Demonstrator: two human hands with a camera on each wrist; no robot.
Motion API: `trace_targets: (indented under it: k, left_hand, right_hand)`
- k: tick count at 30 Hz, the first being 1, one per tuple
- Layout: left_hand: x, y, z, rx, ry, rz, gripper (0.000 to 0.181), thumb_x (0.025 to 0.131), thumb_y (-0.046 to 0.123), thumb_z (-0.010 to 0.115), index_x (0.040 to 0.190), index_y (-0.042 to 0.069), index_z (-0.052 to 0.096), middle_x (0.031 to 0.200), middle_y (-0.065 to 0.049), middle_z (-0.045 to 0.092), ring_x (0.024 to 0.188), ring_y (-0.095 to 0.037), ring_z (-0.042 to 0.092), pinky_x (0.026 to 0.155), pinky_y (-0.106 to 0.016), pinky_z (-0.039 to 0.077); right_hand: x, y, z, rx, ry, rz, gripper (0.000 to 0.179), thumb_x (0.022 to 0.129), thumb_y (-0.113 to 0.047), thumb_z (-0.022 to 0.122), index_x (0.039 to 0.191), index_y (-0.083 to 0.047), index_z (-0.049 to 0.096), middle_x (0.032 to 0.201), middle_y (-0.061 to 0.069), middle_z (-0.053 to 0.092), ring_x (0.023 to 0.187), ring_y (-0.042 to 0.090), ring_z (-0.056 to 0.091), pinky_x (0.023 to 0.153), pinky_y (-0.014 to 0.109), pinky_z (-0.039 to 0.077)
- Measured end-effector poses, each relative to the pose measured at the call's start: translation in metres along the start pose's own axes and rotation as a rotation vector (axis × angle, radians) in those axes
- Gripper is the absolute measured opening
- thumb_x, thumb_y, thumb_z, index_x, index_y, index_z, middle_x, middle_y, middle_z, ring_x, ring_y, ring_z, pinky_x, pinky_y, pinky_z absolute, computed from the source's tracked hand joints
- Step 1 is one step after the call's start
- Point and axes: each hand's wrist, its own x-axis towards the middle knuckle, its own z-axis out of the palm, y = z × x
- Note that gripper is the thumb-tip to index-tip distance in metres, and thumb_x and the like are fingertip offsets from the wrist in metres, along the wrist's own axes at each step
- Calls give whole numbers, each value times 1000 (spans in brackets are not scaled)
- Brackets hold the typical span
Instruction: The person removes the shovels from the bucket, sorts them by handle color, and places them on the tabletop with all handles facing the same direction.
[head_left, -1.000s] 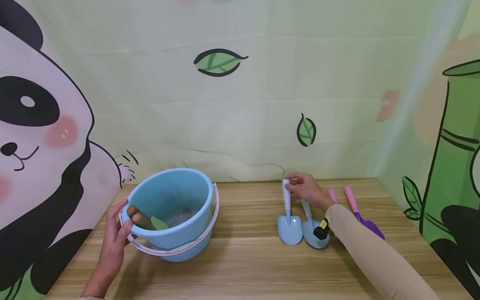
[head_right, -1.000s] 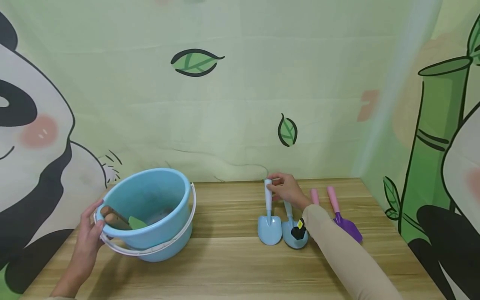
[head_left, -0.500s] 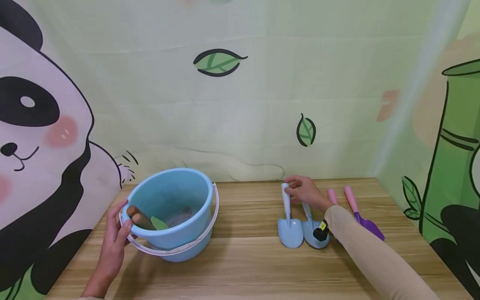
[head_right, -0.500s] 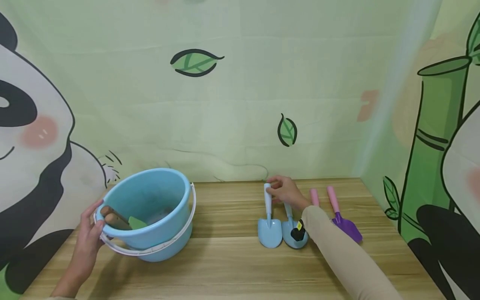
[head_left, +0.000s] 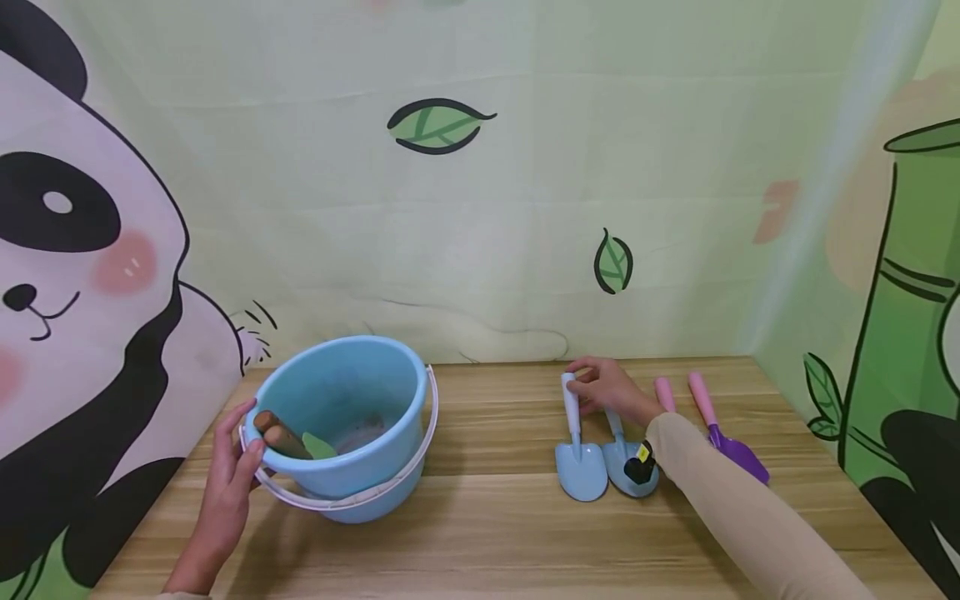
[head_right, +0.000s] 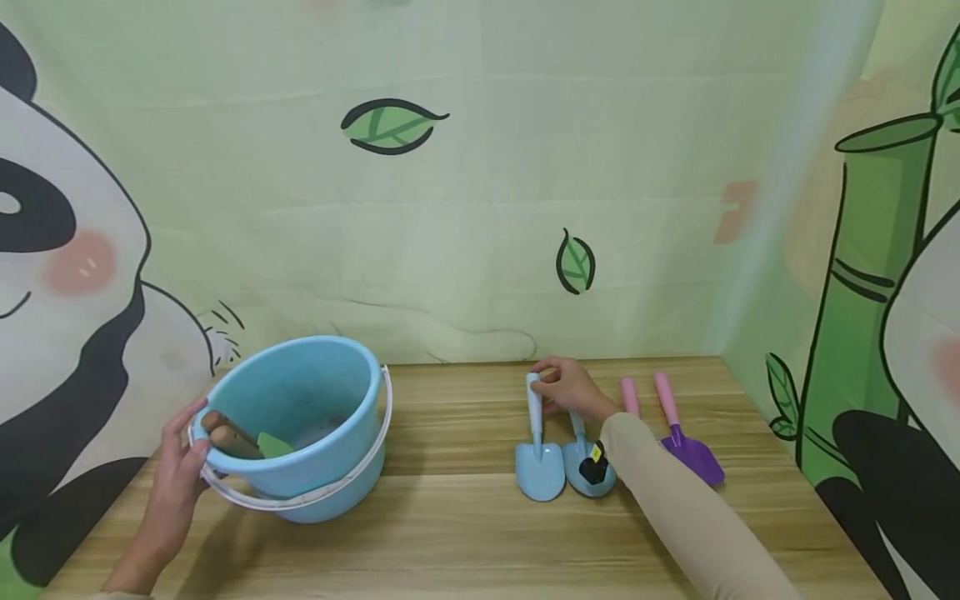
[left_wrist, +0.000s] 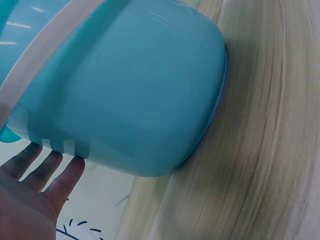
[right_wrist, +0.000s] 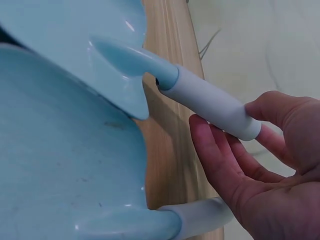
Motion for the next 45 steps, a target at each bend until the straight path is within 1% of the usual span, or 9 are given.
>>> trace_targets:
  k: [5,12,18,22,27,30,36,45]
  left_hand:
    - [0,0,0,-13,-3,7,55,112,20,37,163,25,18,150,4,33,117,1,52,79,-18,52]
    - [0,1,1,2,-2,-1,56,112,21,37,163,26,17,152,2,32,117,0,51,80,-17,51]
    - [0,-1,1,-27,0,11,55,112,19,38,163,24,19,150,3,33,116,0,53,79,-18,52]
    - [0,-1,1,-40,5,18,55,111,18,38,163,23,20,148,5,36,115,0,54,79,-19,52]
    - [0,0,0,-24,5,3,55,112,20,38,163,24,19,150,2,33,116,0,52,77,-20,52]
    - [0,1,0,-8,3,-3,55,112,21,38,163,25,19,151,0,30,115,0,52,77,-20,52]
    - [1,2,1,16,1,-9,55,112,23,37,163,27,18,153,-3,29,116,0,51,78,-20,51]
    - [0,4,2,11,-1,-9,55,112,24,38,163,26,18,155,-8,27,118,-1,49,79,-20,51]
  right_hand:
    - [1,1,1,-16,-7,2,42,101,-10,65,140,-1,55,123,26,57,91,31,69,76,43,61]
    - [3,2,2,-7,5,8,40,101,-9,66,139,-1,57,120,25,57,89,30,68,73,41,61]
    - [4,5,2,-8,-3,5,39,100,-7,65,137,0,57,120,25,57,91,30,67,73,42,61]
    - [5,6,2,4,-13,8,38,100,-6,65,137,0,57,119,25,57,89,30,68,72,42,61]
    - [4,4,1,29,-30,16,40,99,-4,64,137,5,55,116,24,56,86,32,70,71,41,61]
    - [2,2,1,23,-38,18,42,99,-4,63,138,6,53,116,24,56,87,32,70,72,40,61]
    - [0,-1,2,10,-29,25,41,100,-4,62,139,5,52,119,25,56,89,32,69,73,41,61]
    - [-1,-2,0,9,-28,36,42,101,-5,62,141,3,52,123,26,55,90,33,70,74,41,61]
